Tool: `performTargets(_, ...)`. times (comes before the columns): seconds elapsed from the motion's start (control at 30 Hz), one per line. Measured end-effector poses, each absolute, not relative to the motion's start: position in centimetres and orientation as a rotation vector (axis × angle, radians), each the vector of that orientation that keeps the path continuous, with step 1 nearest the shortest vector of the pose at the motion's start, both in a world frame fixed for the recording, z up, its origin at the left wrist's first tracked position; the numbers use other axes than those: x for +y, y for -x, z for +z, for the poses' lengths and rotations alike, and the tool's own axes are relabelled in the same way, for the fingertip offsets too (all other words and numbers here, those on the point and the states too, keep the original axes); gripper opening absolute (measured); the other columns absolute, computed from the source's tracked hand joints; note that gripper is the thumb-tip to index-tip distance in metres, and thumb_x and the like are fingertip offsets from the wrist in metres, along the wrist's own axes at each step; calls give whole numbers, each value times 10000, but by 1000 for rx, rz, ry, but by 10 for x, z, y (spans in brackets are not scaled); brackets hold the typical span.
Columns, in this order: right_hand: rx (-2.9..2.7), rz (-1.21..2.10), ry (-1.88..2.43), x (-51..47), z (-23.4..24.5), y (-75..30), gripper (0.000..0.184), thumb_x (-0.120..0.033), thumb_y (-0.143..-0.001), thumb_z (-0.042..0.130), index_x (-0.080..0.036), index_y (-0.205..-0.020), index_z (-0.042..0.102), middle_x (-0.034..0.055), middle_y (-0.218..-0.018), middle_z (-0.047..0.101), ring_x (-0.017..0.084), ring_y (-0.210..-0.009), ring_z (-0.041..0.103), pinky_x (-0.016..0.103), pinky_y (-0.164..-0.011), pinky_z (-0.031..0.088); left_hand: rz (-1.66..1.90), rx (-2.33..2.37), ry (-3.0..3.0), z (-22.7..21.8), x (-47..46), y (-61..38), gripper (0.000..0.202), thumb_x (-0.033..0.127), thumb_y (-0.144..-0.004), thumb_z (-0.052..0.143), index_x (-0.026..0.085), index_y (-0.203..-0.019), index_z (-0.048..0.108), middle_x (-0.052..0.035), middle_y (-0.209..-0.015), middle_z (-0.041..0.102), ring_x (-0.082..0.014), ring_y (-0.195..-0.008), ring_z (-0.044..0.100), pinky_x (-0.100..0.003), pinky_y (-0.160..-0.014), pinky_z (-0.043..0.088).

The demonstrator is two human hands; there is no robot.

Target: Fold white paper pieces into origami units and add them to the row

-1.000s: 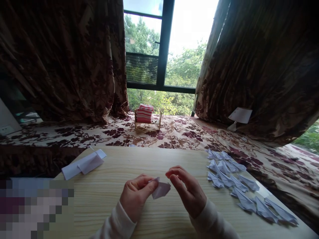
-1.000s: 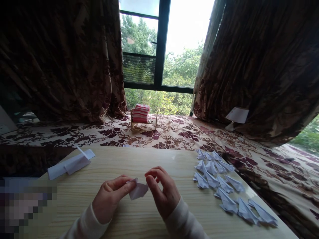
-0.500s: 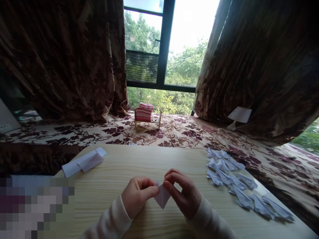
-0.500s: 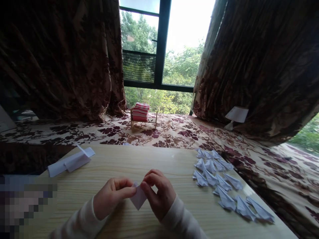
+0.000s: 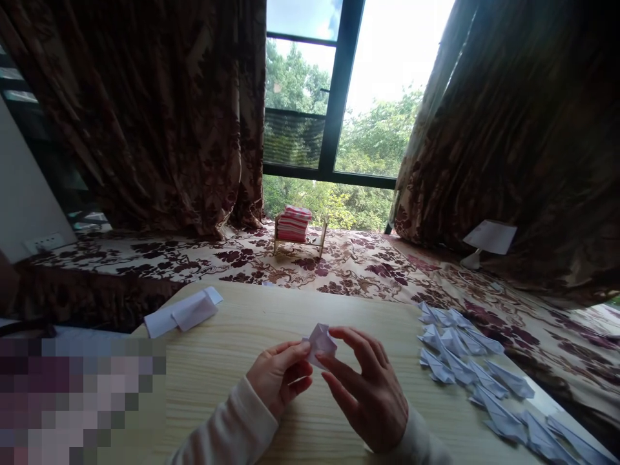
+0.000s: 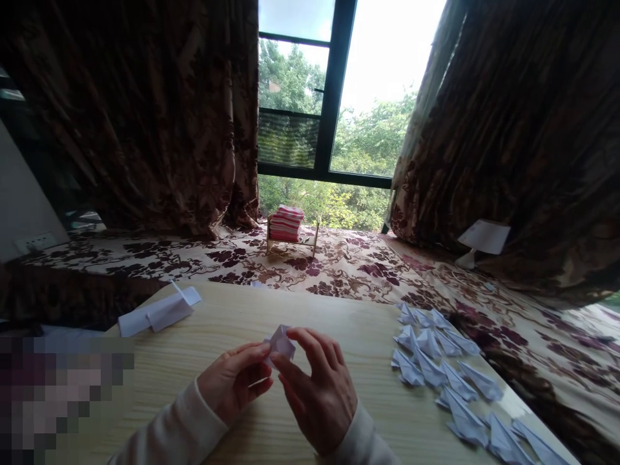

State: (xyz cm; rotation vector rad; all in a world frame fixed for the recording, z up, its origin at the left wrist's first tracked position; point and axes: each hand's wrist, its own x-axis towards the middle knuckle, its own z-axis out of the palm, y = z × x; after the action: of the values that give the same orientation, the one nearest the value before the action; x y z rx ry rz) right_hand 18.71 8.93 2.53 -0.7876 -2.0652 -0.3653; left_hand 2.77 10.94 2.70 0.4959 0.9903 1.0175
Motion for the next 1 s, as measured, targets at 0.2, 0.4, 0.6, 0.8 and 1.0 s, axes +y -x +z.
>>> performTargets(0.2,-2058,-344,743,89,33,-190,235,-68,-789,537,-207,-940,651,109,-1059,538,245,-979,493,380,-757,450,937,969,-516,26,109,-27,227,263,-473,778,137,-601,639,11,-496,604,-85,-478,538,-216,-507,469)
performTargets(0.4,-2099,-271,782,88,33,-192,196,-88,-800,518,-195,-893,652,110,-997,551,238,-922,504,375,-724,448,932,988,-632,20,111,-28,269,333,-446,792,129,-570,667,11,-458,582,-81,-475,516,-193,-487,447)
performTargets(0.6,-2037,-163,832,88,29,-191,161,-64,-782,523,-170,-845,625,96,-951,549,211,-881,509,359,-724,446,998,986,-811,14,112,-27,354,400,-450,803,125,-659,724,8,-510,609,-65,-510,501,-174,-560,424)
performTargets(0.8,-1949,-178,915,88,28,-190,164,-62,-758,511,-174,-805,621,92,-959,545,213,-877,509,366,-722,455,1000,968,-896,15,108,-28,368,401,-464,803,121,-694,744,-4,-515,613,-83,-540,492,-202,-596,413)
performTargets(1.0,-1930,-199,968,89,27,-191,150,-88,-759,513,-186,-791,622,86,-948,546,215,-866,511,368,-714,454,986,1005,-1058,21,107,-29,321,407,-546,756,119,-686,747,-17,-530,615,-109,-568,491,-222,-614,407)
